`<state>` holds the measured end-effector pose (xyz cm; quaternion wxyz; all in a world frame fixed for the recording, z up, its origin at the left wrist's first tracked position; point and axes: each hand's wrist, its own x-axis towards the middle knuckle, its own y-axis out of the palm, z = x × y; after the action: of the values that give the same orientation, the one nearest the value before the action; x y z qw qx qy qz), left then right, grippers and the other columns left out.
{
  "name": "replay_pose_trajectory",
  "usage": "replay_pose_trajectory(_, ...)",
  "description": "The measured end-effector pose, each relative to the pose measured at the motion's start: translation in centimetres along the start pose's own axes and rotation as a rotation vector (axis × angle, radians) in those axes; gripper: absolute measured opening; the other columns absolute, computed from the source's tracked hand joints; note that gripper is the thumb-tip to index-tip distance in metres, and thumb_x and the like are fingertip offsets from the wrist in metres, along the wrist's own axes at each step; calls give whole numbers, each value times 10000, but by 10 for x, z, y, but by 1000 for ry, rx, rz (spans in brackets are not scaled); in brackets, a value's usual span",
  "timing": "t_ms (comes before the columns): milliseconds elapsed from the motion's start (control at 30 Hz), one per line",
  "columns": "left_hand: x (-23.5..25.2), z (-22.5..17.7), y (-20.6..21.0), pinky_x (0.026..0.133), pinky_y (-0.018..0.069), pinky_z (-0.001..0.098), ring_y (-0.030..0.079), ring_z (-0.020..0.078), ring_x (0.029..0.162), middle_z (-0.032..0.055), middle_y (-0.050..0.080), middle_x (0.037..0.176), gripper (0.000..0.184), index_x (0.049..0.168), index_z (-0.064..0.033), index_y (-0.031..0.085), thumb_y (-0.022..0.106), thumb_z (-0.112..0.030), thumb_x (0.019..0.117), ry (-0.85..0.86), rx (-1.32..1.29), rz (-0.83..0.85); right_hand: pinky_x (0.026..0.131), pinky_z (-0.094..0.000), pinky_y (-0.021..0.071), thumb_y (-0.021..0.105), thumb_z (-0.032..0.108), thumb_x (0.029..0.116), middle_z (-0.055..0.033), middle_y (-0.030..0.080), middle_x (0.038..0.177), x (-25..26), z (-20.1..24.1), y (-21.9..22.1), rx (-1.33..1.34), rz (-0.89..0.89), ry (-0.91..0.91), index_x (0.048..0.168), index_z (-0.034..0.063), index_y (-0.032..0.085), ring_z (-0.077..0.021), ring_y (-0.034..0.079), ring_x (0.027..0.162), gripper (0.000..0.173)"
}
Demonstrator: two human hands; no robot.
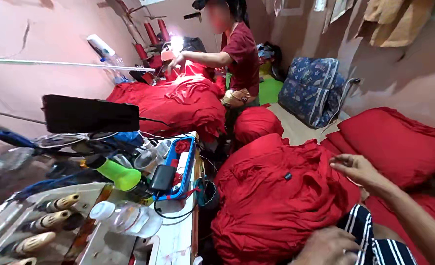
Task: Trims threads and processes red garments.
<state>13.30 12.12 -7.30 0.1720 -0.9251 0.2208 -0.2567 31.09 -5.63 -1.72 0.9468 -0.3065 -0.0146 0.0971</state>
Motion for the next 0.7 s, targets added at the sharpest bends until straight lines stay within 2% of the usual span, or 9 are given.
replay_pose_trajectory(67, -2, 28, -25, 1048, 483, 518, 622, 361, 1220, 213, 660, 1286, 224, 1122, 4, 750, 624, -41, 943, -121, 188, -199, 792, -462, 500, 608, 117, 1013, -229, 651, 989, 7, -13, 17, -68, 75, -11, 1288, -77, 604, -255, 594, 804, 336)
replay_pose_trajectory(133, -4, 55, -46, 1050, 470, 568, 607, 409, 1244, 226, 653, 1309, 247, 1146, -12, 752, 633, -68, 937, -267, 397, -341, 873, -592, 498, 620, 174, 1014, -272, 678, 1057, 14, -24, 31, -166, 142, 14, 1326, -43, 612, -386, 652, 919, 380)
replay_pose_trajectory(200, -13, 79, -55, 986, 502, 572, 649, 407, 1150, 216, 693, 1195, 248, 1130, 4, 746, 614, -125, 964, -441, 500, -405, 956, -707, 443, 630, 216, 1011, -300, 674, 1167, 10, -33, 43, -297, 196, 111, 1284, -21, 648, -495, 633, 1113, 362)
replay_pose_trajectory(233, -22, 88, -53, 948, 519, 559, 667, 400, 1081, 210, 708, 1103, 256, 1092, 18, 746, 597, -153, 972, -499, 505, -439, 950, -724, 432, 629, 205, 1008, -313, 667, 1171, 3, -38, 50, -341, 199, 162, 1252, -26, 659, -518, 618, 1137, 337)
replay_pose_trajectory(333, -40, 80, -35, 849, 556, 507, 696, 375, 911, 188, 710, 908, 229, 932, 33, 746, 606, -148, 925, -515, 564, -492, 863, -727, 451, 619, 155, 993, -323, 683, 1066, -24, -57, 60, -332, 125, 216, 1169, -42, 679, -536, 645, 1039, 271)
replay_pose_trajectory(467, -41, 69, -21, 796, 560, 486, 695, 356, 861, 164, 711, 870, 216, 900, 14, 749, 615, -157, 897, -523, 648, -474, 814, -708, 495, 633, 70, 938, -285, 716, 981, -46, -95, 59, -156, 10, 56, 1143, -64, 695, -490, 696, 920, 253)
replay_pose_trajectory(533, -35, 69, -31, 828, 550, 499, 688, 358, 906, 176, 708, 904, 210, 940, 25, 749, 618, -138, 915, -561, 573, -448, 776, -676, 516, 644, 63, 918, -249, 726, 936, -43, -103, 57, -102, 6, -16, 1114, -54, 708, -446, 709, 859, 237)
replay_pose_trajectory(600, -21, 66, -49, 900, 546, 492, 690, 344, 980, 184, 717, 984, 213, 1021, 36, 744, 617, -112, 936, -568, 504, -409, 749, -682, 513, 657, 50, 916, -243, 724, 909, -37, -95, 51, -126, 45, -34, 1108, -39, 713, -458, 705, 835, 220)
replay_pose_trajectory(700, 12, 66, -69, 906, 556, 443, 690, 303, 1009, 170, 716, 1053, 242, 1098, 17, 735, 610, -117, 939, -418, 572, -428, 704, -694, 505, 689, 76, 895, -234, 718, 878, -30, -76, 45, -132, 33, -69, 1113, -21, 707, -466, 699, 797, 239)
